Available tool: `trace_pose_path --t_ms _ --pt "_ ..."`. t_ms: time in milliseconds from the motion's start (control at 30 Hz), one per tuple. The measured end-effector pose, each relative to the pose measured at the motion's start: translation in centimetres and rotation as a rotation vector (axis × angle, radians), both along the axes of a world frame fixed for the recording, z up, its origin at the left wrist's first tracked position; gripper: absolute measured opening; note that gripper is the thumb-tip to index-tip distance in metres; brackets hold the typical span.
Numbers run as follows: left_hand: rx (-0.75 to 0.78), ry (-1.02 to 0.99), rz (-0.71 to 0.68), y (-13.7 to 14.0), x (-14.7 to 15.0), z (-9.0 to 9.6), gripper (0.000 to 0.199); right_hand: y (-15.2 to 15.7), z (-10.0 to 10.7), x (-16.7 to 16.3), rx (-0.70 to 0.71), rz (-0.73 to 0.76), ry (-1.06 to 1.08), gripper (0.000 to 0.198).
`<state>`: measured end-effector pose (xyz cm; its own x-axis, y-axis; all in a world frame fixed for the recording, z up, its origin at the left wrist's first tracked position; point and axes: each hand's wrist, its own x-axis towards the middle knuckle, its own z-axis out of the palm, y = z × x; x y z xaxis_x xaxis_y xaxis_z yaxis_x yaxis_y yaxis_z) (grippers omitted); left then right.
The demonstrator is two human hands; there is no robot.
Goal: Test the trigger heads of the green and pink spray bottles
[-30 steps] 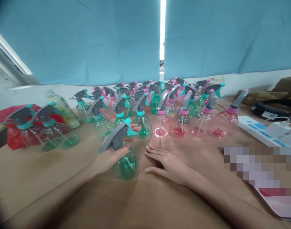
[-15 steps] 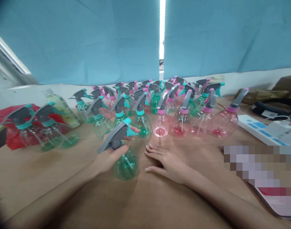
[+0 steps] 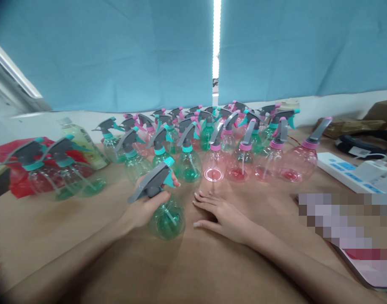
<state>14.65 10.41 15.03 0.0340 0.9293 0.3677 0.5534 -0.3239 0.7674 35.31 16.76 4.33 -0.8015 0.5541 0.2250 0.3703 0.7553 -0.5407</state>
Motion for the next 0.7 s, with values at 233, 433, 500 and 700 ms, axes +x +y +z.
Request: trace_pose_path --t_ms 233,433,500,700 --pt "-0.012 0.024 -0.014 0.2 -0.4 0.2 0.020 0.0 0.1 -0.1 0.008 0.000 -0.040 0.066" --pt "-0.027 0.069 0.020 0.5 -0.9 -1.3 0.040 0.1 0.0 0.0 -0.002 0.000 -0.017 0.065" --pt "-0.009 0.076 0.034 0.4 -0.9 -1.6 0.040 0.0 0.0 0.0 -0.004 0.000 -0.013 0.064" --pt "0.014 0.062 0.063 0.5 -0.7 -1.6 0.032 0.0 0.0 0.0 0.003 -0.004 -0.024 0.065"
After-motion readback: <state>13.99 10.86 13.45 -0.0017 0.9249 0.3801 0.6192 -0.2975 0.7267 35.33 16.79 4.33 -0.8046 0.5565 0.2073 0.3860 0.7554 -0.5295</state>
